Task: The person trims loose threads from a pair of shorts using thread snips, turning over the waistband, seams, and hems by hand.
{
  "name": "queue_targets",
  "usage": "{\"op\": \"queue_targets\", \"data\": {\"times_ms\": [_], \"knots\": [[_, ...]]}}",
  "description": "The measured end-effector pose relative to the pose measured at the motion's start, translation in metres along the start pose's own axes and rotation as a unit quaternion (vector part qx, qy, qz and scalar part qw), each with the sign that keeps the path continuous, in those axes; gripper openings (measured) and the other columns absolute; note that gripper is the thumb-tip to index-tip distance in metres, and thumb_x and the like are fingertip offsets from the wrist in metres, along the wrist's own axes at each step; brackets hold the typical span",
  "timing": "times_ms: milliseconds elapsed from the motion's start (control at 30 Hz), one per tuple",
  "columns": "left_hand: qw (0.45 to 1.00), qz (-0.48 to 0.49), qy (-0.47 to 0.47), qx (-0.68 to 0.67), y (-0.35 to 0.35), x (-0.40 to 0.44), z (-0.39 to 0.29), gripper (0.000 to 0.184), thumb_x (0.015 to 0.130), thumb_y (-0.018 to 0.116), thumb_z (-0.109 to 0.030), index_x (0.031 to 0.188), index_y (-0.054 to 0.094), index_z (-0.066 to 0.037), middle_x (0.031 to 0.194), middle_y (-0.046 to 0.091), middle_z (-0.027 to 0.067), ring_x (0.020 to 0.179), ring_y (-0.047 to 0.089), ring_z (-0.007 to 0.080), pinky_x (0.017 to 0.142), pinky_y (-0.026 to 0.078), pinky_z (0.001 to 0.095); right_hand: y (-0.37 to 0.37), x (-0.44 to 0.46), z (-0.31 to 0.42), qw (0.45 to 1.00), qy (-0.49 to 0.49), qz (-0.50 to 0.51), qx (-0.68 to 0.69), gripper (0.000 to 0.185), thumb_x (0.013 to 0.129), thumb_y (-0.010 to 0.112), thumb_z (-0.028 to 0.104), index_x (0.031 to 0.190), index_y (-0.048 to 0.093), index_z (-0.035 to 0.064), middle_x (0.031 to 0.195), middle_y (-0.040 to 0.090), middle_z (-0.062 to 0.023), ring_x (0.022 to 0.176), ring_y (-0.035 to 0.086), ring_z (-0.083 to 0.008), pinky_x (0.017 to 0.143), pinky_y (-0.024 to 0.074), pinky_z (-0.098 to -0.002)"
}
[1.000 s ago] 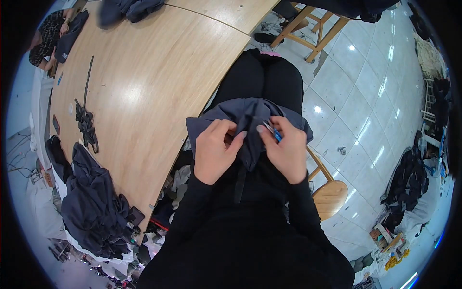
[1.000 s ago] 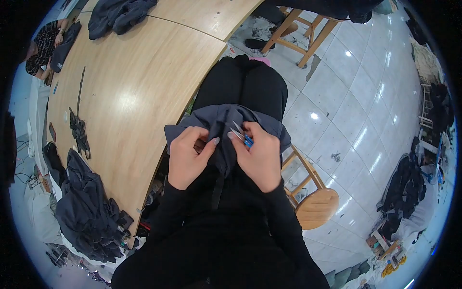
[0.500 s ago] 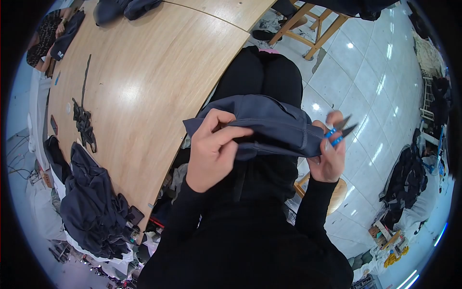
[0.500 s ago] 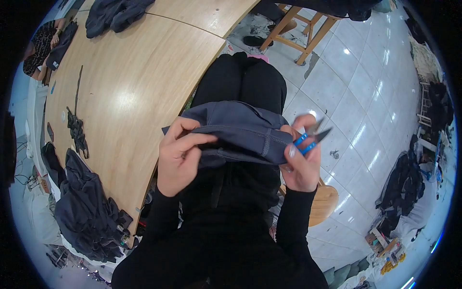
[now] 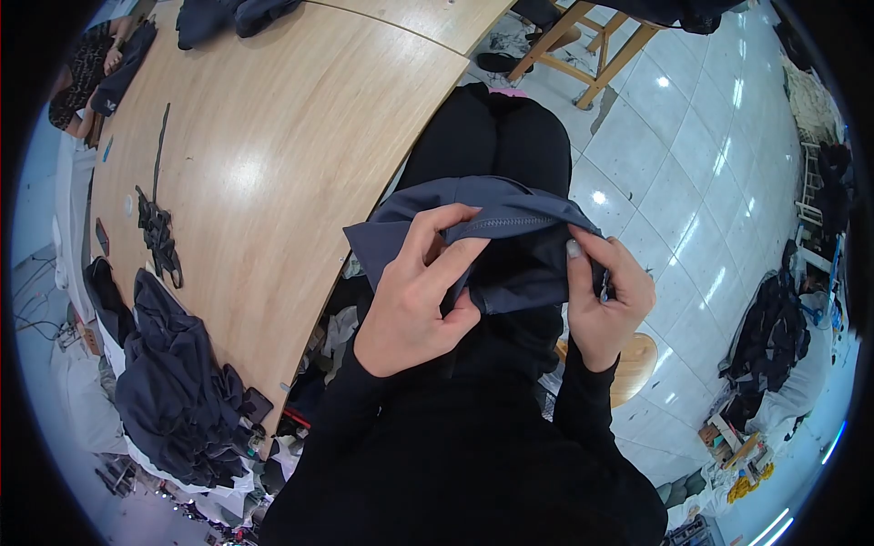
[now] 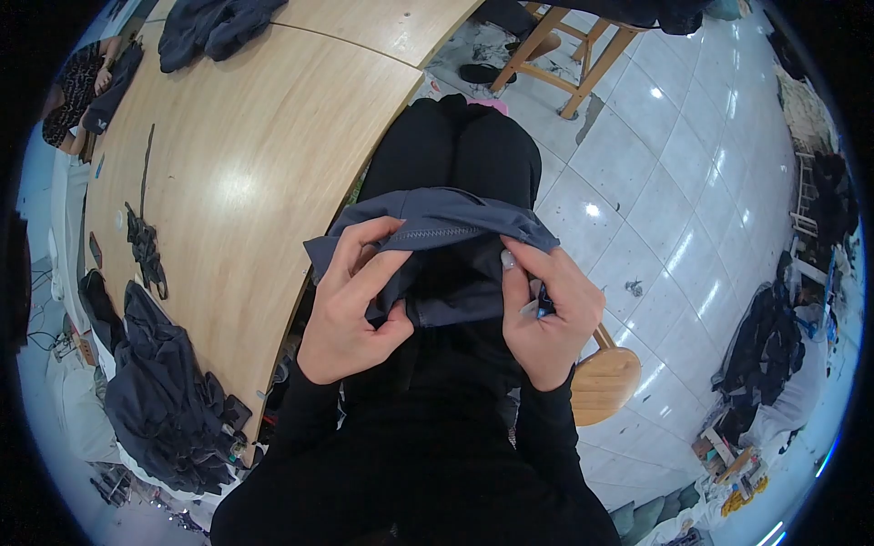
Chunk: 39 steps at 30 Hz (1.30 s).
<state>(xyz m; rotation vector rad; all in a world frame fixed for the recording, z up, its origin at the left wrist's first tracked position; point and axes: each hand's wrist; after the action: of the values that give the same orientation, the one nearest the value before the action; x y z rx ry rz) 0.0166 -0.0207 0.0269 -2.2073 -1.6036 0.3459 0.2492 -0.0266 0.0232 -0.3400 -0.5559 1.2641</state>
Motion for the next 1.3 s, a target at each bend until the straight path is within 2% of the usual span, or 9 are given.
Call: {"op": "queue_targets", "data": {"times_ms": [133, 233, 500, 633, 800, 900, 1100, 1200, 1300], "knots": [[1.000, -0.017, 0.009, 0.014, 0.002, 0.002, 0.008, 0.057, 0.074, 0.073, 0.012, 0.130, 0.071, 0.000, 0.148, 0.057, 0.0206, 0.127, 0.068, 0.0372, 0.107, 0.056, 0.0426, -0.005, -0.002, -0.009, 0.976, 0.101, 0.035, 0.190, 0.025, 0.091, 0.074, -0.005, 0.115, 0.076, -0.0011, 0.083, 0.068, -0.0035, 0.082, 0.066, -0.0106, 0.082, 0.0487, -0.0232], [0.997, -0.055, 0.052, 0.026, 0.002, 0.005, 0.009, 0.051, 0.076, 0.075, 0.011, 0.125, 0.071, -0.001, 0.148, 0.062, 0.0201, 0.128, 0.068, 0.0370, 0.108, 0.055, 0.0429, -0.008, -0.011, -0.017, 0.879, 0.205, 0.067, 0.425, 0.034, 0.091, 0.074, -0.004, 0.125, 0.066, -0.0030, 0.094, 0.074, -0.0041, 0.095, 0.069, -0.0102, 0.095, 0.0493, -0.0228], [0.997, 0.029, 0.061, -0.041, 0.016, 0.015, -0.003, 0.040, 0.089, 0.079, 0.002, 0.128, 0.071, 0.000, 0.128, 0.074, 0.0157, 0.129, 0.067, 0.0331, 0.111, 0.050, 0.0418, -0.003, -0.006, -0.002, 0.760, 0.267, 0.147, 0.573, 0.056, 0.087, 0.067, -0.007, 0.139, 0.048, 0.0000, 0.099, 0.079, -0.0149, 0.091, 0.075, -0.0145, 0.089, 0.0549, -0.0249], [0.985, 0.068, 0.009, -0.158, 0.015, 0.008, 0.008, 0.020, 0.095, 0.075, 0.001, 0.115, 0.074, 0.004, 0.108, 0.071, 0.0132, 0.110, 0.065, 0.0283, 0.099, 0.050, 0.0367, -0.005, -0.011, -0.027, 0.817, 0.190, 0.171, 0.517, 0.046, 0.091, 0.067, -0.005, 0.134, 0.054, 0.0001, 0.093, 0.075, -0.0096, 0.088, 0.072, -0.0136, 0.084, 0.0520, -0.0257], [0.971, 0.055, -0.032, -0.231, 0.020, 0.000, 0.018, 0.016, 0.098, 0.074, -0.003, 0.114, 0.073, 0.002, 0.098, 0.069, 0.0088, 0.097, 0.060, 0.0260, 0.092, 0.048, 0.0352, 0.016, -0.004, -0.013, 0.975, 0.106, 0.111, 0.159, 0.029, 0.096, 0.067, -0.004, 0.125, 0.071, 0.0004, 0.086, 0.070, -0.0056, 0.081, 0.066, -0.0130, 0.079, 0.0510, -0.0274], [0.968, 0.031, -0.028, -0.246, 0.023, -0.001, 0.016, 0.016, 0.099, 0.074, -0.004, 0.114, 0.072, 0.002, 0.097, 0.068, 0.0082, 0.096, 0.059, 0.0247, 0.091, 0.047, 0.0341, 0.018, -0.007, -0.013, 0.997, 0.058, -0.009, 0.053, 0.027, 0.098, 0.066, -0.004, 0.124, 0.075, 0.0013, 0.084, 0.067, -0.0051, 0.078, 0.063, -0.0137, 0.074, 0.0499, -0.0285], [0.952, 0.004, -0.066, -0.299, 0.024, 0.002, 0.013, 0.019, 0.095, 0.073, 0.003, 0.114, 0.076, 0.000, 0.095, 0.067, 0.0074, 0.091, 0.060, 0.0227, 0.088, 0.048, 0.0325, -0.005, -0.009, 0.005, 0.989, 0.035, 0.062, 0.127, 0.020, 0.097, 0.070, -0.003, 0.116, 0.076, 0.0015, 0.083, 0.062, -0.0045, 0.074, 0.057, -0.0100, 0.068, 0.0429, -0.0248], [0.984, -0.001, -0.008, -0.179, -0.001, 0.002, 0.010, 0.028, 0.087, 0.069, 0.016, 0.105, 0.081, -0.002, 0.106, 0.064, 0.0078, 0.095, 0.062, 0.0164, 0.077, 0.047, 0.0265, 0.002, -0.002, -0.003, 0.986, 0.056, 0.076, 0.139, 0.017, 0.100, 0.070, -0.003, 0.115, 0.076, 0.0022, 0.088, 0.064, -0.0025, 0.076, 0.058, -0.0092, 0.070, 0.0428, -0.0233], [0.960, -0.224, -0.014, 0.169, -0.031, -0.013, 0.033, 0.029, 0.067, 0.070, 0.018, 0.079, 0.080, -0.007, 0.098, 0.054, 0.0071, 0.083, 0.060, 0.0231, 0.067, 0.044, 0.0322, 0.001, 0.001, -0.013, 0.980, 0.117, 0.025, 0.157, 0.014, 0.103, 0.068, -0.001, 0.114, 0.076, 0.0022, 0.090, 0.066, -0.0004, 0.078, 0.058, -0.0074, 0.072, 0.0437, -0.0228]]}}
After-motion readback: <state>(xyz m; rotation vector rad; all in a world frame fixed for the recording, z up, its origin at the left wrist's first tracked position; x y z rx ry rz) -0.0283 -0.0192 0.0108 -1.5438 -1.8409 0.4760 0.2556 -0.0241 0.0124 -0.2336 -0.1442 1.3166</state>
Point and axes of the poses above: each hand's wrist, its own x-axis towards the middle knuckle, its own y-axis out of the palm, z = x × y
